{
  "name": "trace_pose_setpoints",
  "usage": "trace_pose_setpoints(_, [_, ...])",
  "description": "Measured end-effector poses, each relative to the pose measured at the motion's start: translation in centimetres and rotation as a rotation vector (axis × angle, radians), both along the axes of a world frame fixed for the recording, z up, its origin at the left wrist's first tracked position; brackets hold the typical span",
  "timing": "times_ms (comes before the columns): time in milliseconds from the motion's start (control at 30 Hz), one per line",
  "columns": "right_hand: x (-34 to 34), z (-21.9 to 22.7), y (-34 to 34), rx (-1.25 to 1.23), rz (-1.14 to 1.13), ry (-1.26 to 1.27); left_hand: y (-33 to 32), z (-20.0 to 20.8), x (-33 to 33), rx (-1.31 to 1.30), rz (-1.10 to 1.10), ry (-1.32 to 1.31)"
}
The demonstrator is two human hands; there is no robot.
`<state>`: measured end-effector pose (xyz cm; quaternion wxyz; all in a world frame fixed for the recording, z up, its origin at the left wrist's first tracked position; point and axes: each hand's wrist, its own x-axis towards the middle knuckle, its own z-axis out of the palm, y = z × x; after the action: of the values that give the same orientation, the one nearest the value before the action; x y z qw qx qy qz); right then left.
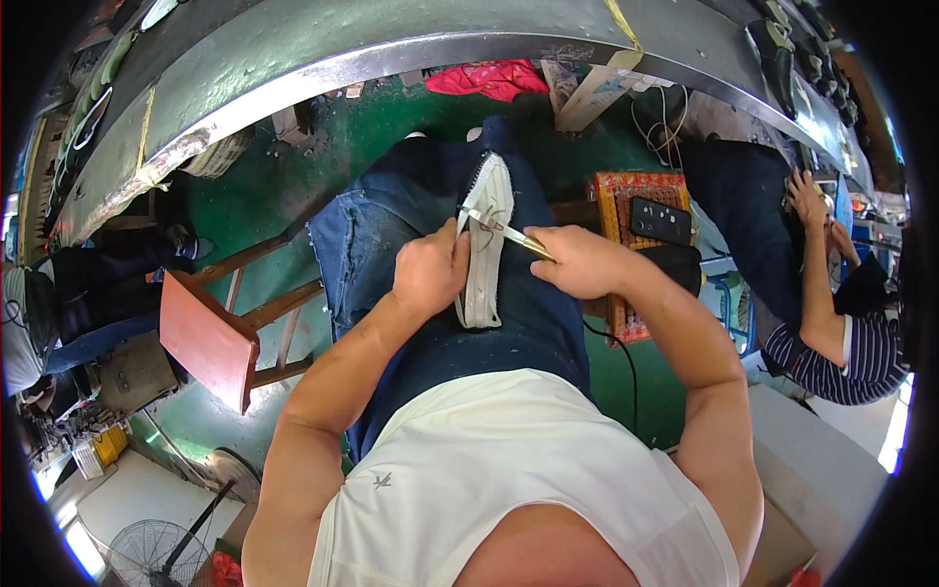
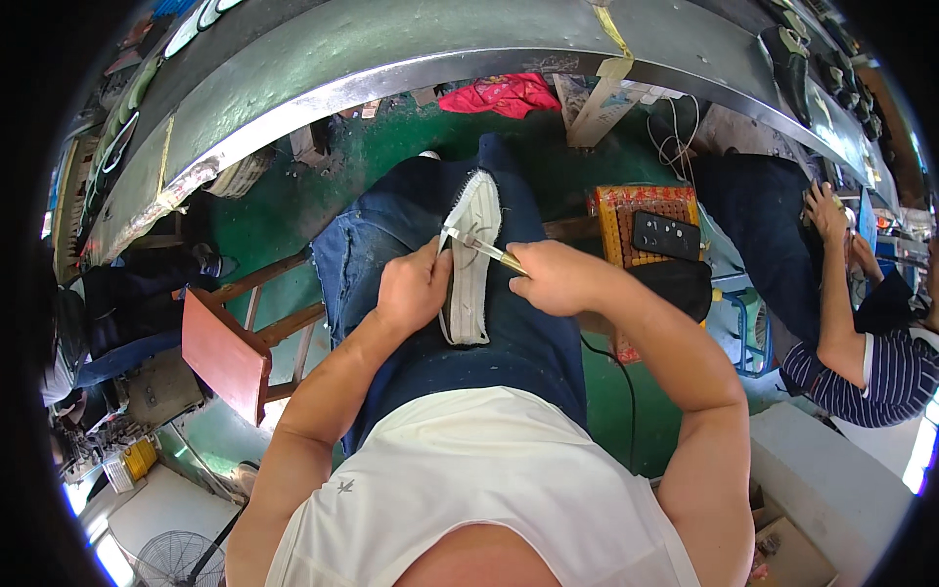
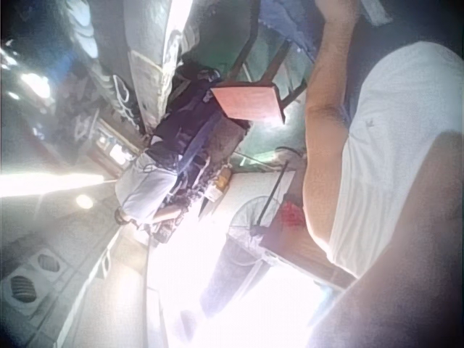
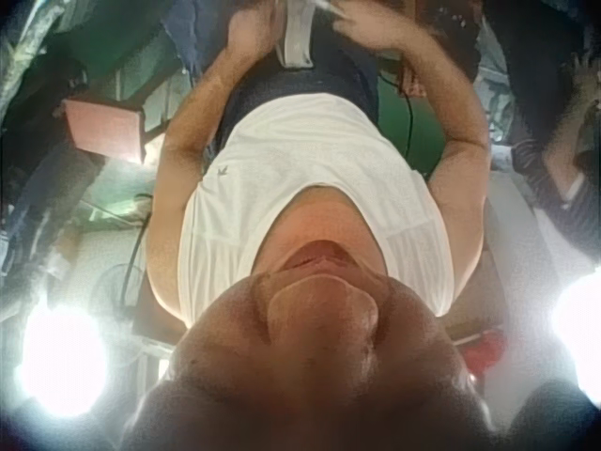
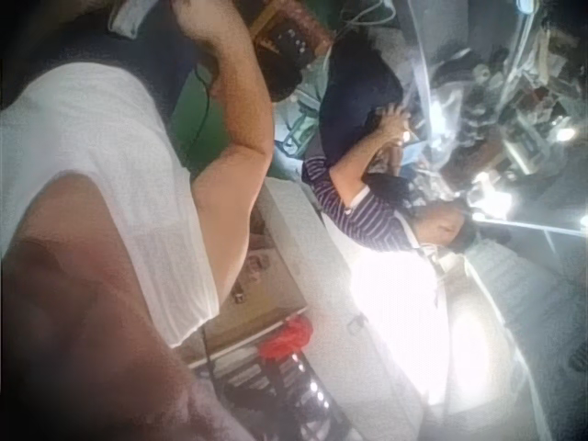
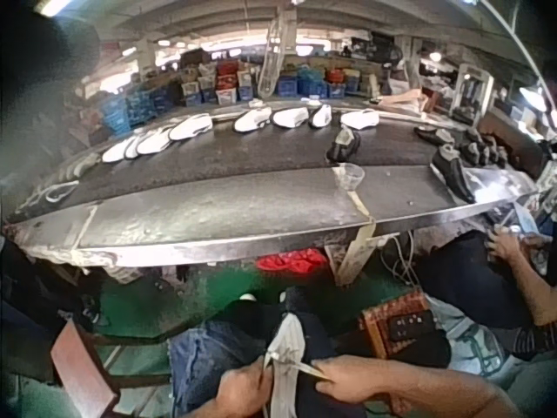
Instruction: Pulling excess material from shoe soles using pliers and placing them on a conveyor belt in a factory setting.
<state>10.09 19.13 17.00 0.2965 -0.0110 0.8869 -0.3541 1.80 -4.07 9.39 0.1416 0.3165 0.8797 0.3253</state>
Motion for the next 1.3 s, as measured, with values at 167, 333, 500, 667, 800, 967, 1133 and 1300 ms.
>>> trace_pose_setpoints(167, [-2.7,2.2,-0.3,0.178,0.187,-0.18,-0.5,-4.5,-0.1,0.507,0.323,-0.561])
trace_pose_setpoints(333, [-0.2,-3.9,-2.3,0.019,-0.098,0.08,-0.2,-5.8,-1.6,0.803,0.322,-1.458])
trace_pose_setpoints(500, [2.2,-7.2,-5.1,-0.133,-0.454,0.11,0.6,-5.7,-2.3,0.715,0.221,-1.147])
trace_pose_setpoints(667, [0.0,-5.7,-1.2,-0.003,-0.103,0.103,1.3,-4.9,-1.8,0.651,0.312,-1.03])
trace_pose_setpoints(800, [-0.4,-4.9,-1.1,-0.686,-0.54,-0.409,1.4,-5.2,-1.1,0.569,0.315,-0.839])
trace_pose_setpoints(967, [1.2,-9.1,-2.9,-0.947,-0.73,-0.468,1.6,-5.2,-1.5,0.462,0.067,-0.366])
trace_pose_setpoints(1133, [3.7,-11.0,-1.5,-1.441,-0.796,-0.652,1.7,-3.5,-2.5,0.311,-0.061,-0.26])
trace_pose_setpoints(1300, [2.6,-8.4,2.8,-1.264,-0.644,-0.676,2.2,-2.9,-2.6,0.297,-0.122,-0.138])
